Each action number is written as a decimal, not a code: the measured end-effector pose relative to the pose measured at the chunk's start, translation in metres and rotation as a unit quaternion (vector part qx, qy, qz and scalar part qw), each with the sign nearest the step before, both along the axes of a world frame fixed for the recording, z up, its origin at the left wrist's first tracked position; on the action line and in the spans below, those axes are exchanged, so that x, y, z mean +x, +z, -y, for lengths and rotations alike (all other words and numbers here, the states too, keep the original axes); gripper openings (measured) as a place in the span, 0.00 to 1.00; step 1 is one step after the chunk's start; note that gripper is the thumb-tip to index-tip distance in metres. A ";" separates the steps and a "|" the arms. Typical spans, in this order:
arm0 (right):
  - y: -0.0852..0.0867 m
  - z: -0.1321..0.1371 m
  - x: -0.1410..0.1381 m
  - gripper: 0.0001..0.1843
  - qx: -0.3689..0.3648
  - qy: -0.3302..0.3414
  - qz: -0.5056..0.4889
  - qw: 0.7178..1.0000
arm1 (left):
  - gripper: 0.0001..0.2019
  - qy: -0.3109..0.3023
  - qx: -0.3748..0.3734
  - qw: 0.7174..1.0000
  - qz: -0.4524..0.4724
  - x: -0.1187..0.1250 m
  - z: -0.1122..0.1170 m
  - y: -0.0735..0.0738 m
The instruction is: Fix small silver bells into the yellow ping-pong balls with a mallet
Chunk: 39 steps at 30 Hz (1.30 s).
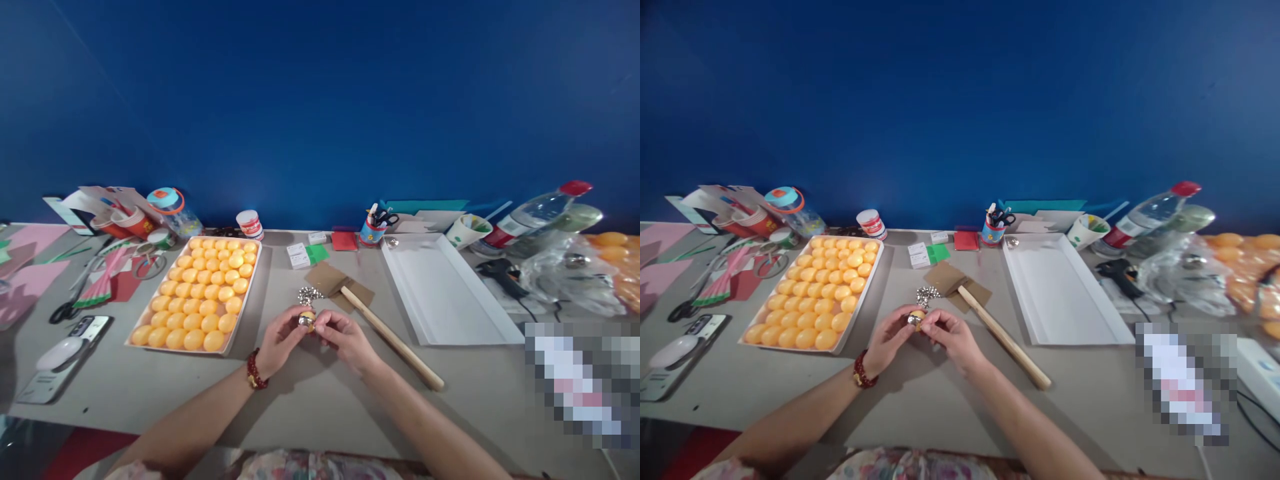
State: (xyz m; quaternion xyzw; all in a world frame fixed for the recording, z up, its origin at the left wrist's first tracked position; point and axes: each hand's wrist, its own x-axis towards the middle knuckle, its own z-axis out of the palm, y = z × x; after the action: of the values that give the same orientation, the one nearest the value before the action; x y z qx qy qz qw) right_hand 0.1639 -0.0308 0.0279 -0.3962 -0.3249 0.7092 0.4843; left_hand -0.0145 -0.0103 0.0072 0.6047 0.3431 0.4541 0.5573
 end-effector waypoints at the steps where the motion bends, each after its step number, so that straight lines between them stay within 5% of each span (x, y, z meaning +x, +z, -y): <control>1: -0.001 0.000 0.000 0.15 -0.010 0.002 -0.005 1.000 | 0.15 0.002 0.001 1.000 -0.006 0.000 0.000 0.000; 22: -0.016 -0.002 0.002 0.14 0.009 0.007 0.023 1.000 | 0.14 0.023 -0.012 0.999 -0.031 0.000 -0.002 0.002; 39: -0.009 -0.001 0.000 0.16 0.025 -0.009 0.053 0.998 | 0.15 0.023 -0.020 0.999 -0.027 0.001 -0.002 0.002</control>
State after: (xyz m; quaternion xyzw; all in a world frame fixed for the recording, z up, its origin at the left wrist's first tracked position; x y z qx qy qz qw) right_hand 0.1636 -0.0297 0.0191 -0.4243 -0.3639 0.6742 0.4827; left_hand -0.0139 -0.0084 0.0092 0.5972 0.3807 0.4436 0.5493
